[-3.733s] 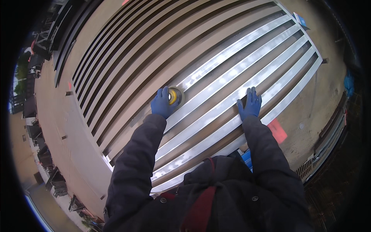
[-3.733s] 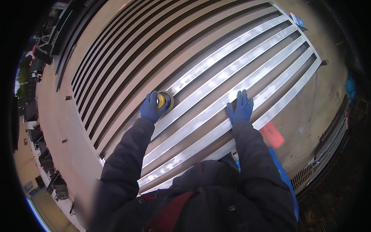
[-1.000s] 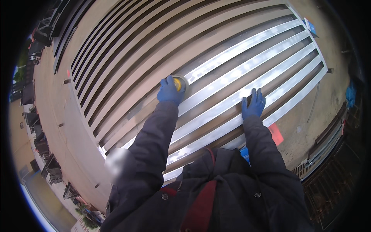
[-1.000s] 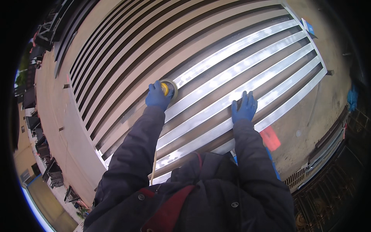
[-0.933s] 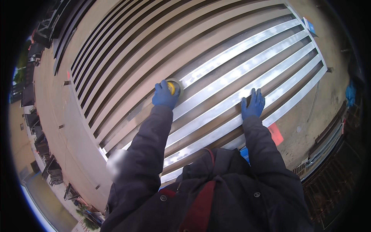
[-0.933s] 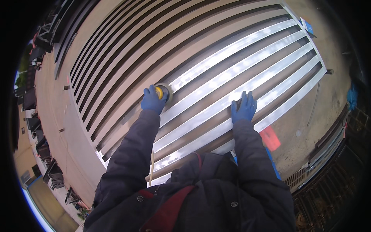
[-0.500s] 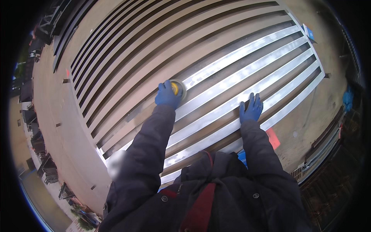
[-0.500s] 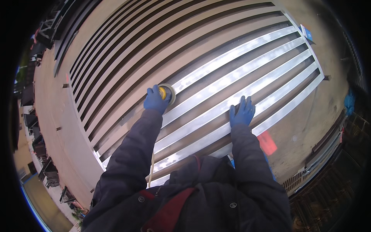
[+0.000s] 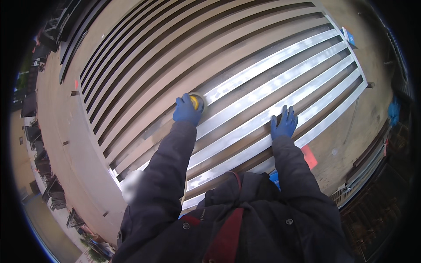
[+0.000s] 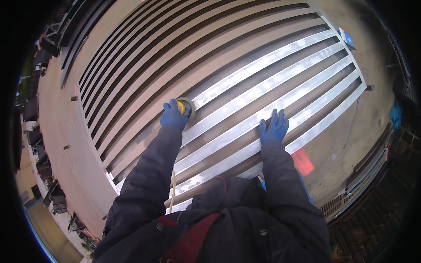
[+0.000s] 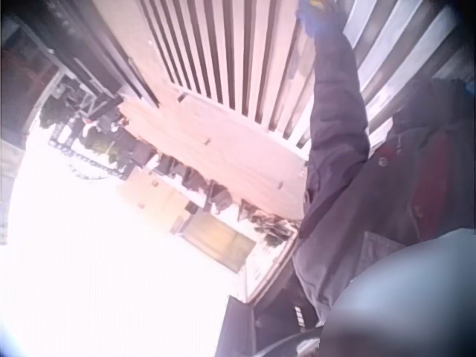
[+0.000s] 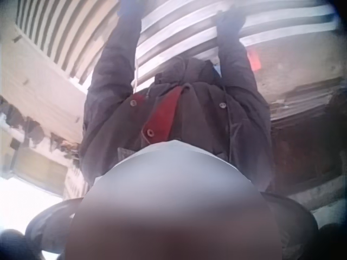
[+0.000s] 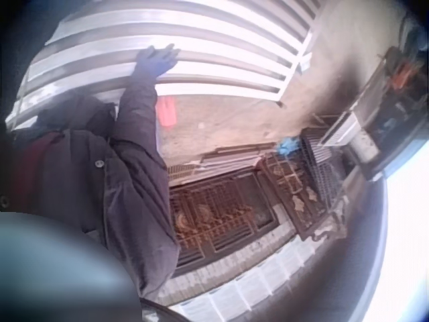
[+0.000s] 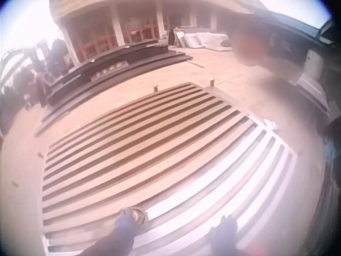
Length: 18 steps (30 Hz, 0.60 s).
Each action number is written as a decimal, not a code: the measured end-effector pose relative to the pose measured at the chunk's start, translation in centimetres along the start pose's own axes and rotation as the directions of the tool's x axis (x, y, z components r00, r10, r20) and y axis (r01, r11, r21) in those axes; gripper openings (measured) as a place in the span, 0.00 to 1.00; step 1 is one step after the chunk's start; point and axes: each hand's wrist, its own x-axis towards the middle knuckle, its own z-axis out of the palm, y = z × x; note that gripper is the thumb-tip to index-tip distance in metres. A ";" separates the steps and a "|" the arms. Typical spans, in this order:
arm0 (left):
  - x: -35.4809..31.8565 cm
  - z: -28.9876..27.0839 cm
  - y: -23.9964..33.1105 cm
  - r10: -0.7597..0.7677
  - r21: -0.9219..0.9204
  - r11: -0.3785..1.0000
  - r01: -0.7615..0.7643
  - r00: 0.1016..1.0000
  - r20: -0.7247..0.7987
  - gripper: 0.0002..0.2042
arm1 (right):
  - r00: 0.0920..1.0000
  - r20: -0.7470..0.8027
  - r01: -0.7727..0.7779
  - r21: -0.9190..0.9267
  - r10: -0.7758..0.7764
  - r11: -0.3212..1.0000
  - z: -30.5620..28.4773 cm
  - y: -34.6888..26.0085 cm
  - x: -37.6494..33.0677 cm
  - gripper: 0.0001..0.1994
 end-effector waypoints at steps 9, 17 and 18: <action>0.8 0.3 1.7 0.030 -0.025 0.999 -0.031 0.999 -0.033 0.29 | 1.000 0.021 -0.004 -0.057 0.006 0.998 0.4 0.1 0.0 0.38; -0.3 -0.3 -2.4 -0.013 0.005 1.000 0.013 1.000 -0.011 0.30 | 0.997 -0.052 0.047 -0.037 -0.049 0.998 0.6 0.0 -0.3 0.38; -0.7 -0.4 -2.9 -0.018 0.007 1.000 0.018 0.999 -0.029 0.31 | 0.997 -0.060 0.044 -0.032 -0.046 0.999 0.7 -0.1 -0.3 0.38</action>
